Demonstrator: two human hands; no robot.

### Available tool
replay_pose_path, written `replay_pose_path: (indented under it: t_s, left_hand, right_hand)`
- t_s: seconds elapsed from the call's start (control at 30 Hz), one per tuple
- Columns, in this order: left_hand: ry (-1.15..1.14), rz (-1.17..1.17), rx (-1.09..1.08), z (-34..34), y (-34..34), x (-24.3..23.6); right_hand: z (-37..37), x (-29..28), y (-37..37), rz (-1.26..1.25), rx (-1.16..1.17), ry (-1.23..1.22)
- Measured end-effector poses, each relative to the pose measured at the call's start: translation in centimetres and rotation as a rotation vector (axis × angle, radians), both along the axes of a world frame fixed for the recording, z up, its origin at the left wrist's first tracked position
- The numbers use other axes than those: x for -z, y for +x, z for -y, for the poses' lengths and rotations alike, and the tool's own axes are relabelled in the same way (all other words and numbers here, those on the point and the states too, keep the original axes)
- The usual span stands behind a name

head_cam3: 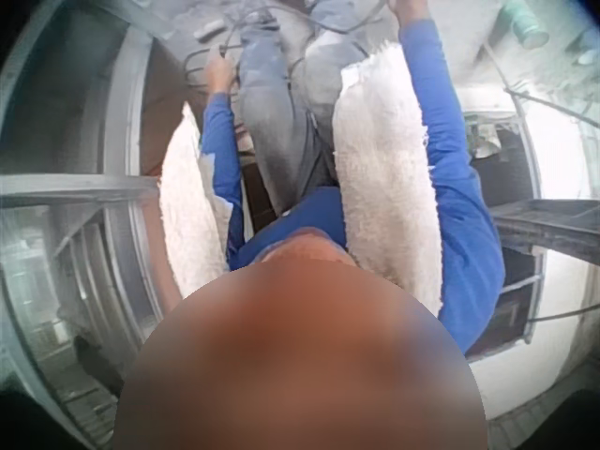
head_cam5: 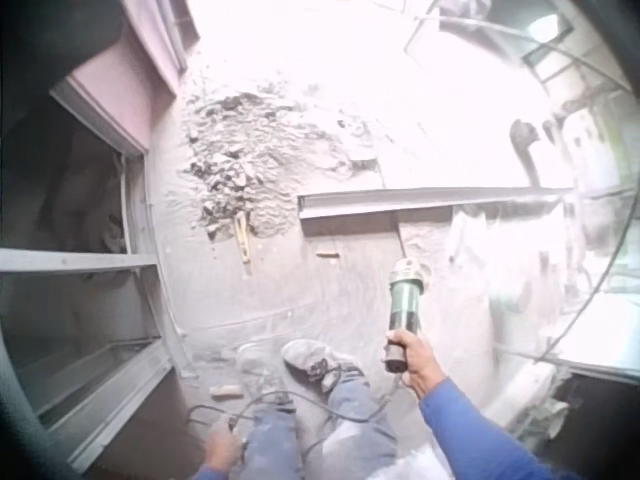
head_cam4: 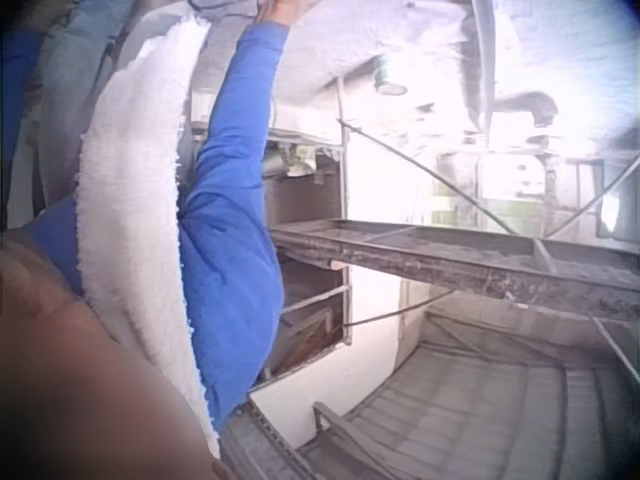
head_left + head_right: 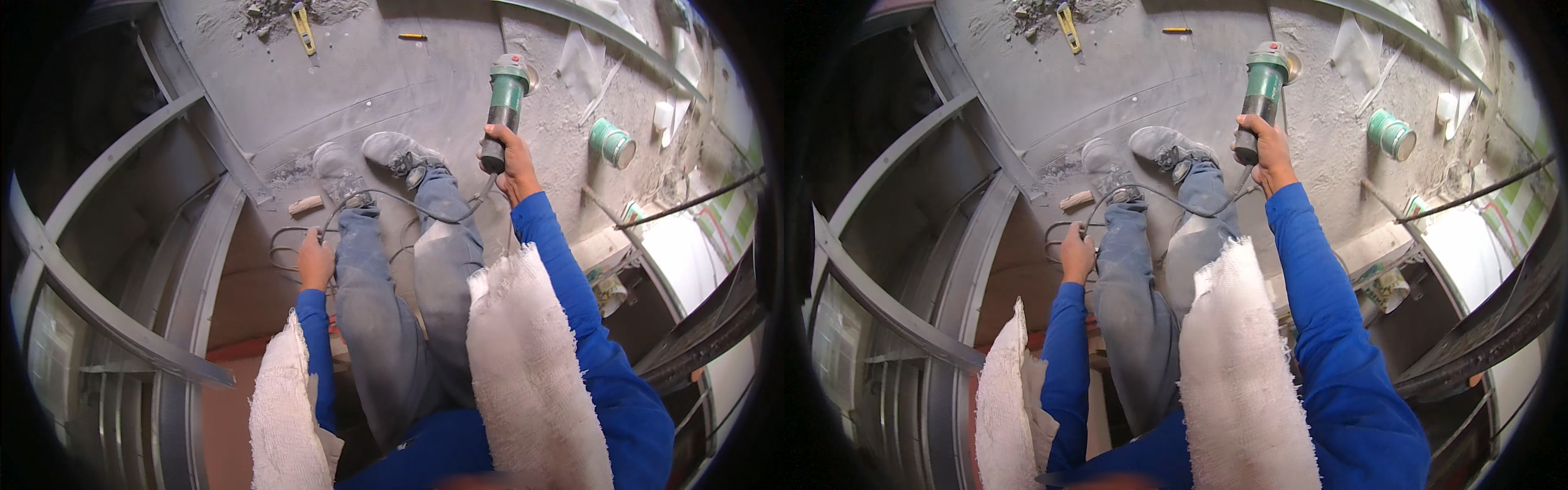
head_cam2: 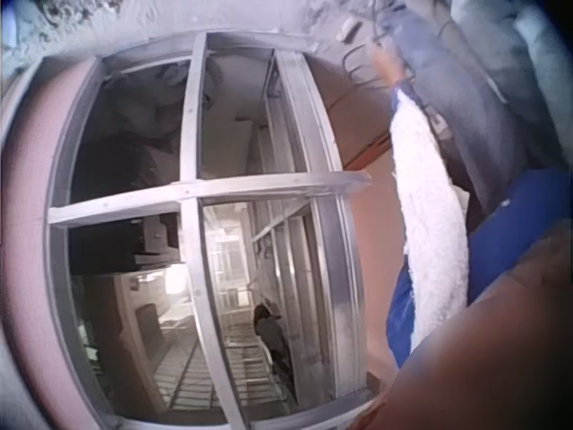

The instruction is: The person uses an angle grinder to cut and grind a concrete floor near a window frame. They maintain a low posture, guiding the tool along the floor surface while dust is generated.

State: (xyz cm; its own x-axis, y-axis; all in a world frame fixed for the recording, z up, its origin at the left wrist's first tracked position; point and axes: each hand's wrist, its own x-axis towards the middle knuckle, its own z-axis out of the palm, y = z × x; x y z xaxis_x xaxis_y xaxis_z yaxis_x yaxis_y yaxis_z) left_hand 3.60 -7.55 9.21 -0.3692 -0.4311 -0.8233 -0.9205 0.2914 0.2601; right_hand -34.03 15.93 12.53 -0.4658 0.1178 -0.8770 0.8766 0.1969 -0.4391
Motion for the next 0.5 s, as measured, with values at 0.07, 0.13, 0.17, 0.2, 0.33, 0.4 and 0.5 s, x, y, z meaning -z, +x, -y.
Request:
replay_pose_path:
  t_s: [0.07, 0.13, 0.17, 0.2, 0.33, 0.4, 0.5]
  left_hand:
    - [-0.015, -0.008, 0.087, 0.3, -0.5, -0.1]
    - [0.021, 0.034, 0.139, 1.0, -1.0, -0.1]
    - [0.027, 0.037, 0.170, 1.3, -1.3, 0.0]
    - [0.051, 0.061, 0.196, 1.6, -1.4, 0.0]
    - [0.094, 0.070, 0.350, 2.1, -2.3, 0.4]
    - [0.133, 0.058, 0.398, 1.8, -2.8, 0.9]
    - [0.150, 0.035, 0.465, 0.9, -3.4, 1.7]
  right_hand:
    - [-0.5, -0.4, 1.7, -0.008, 0.045, -0.001]
    - [-1.0, -0.7, 3.7, -0.009, 0.094, -0.002]
    - [-1.3, -1.0, 4.6, -0.009, 0.119, 0.001]
    - [-1.7, -1.2, 5.5, -0.009, 0.140, 0.001]
    - [-3.0, -2.0, 9.2, -0.026, 0.214, 0.021]
    - [-3.9, -2.2, 10.8, -0.036, 0.243, 0.034]
    - [-5.6, -1.9, 12.7, -0.035, 0.262, 0.051]
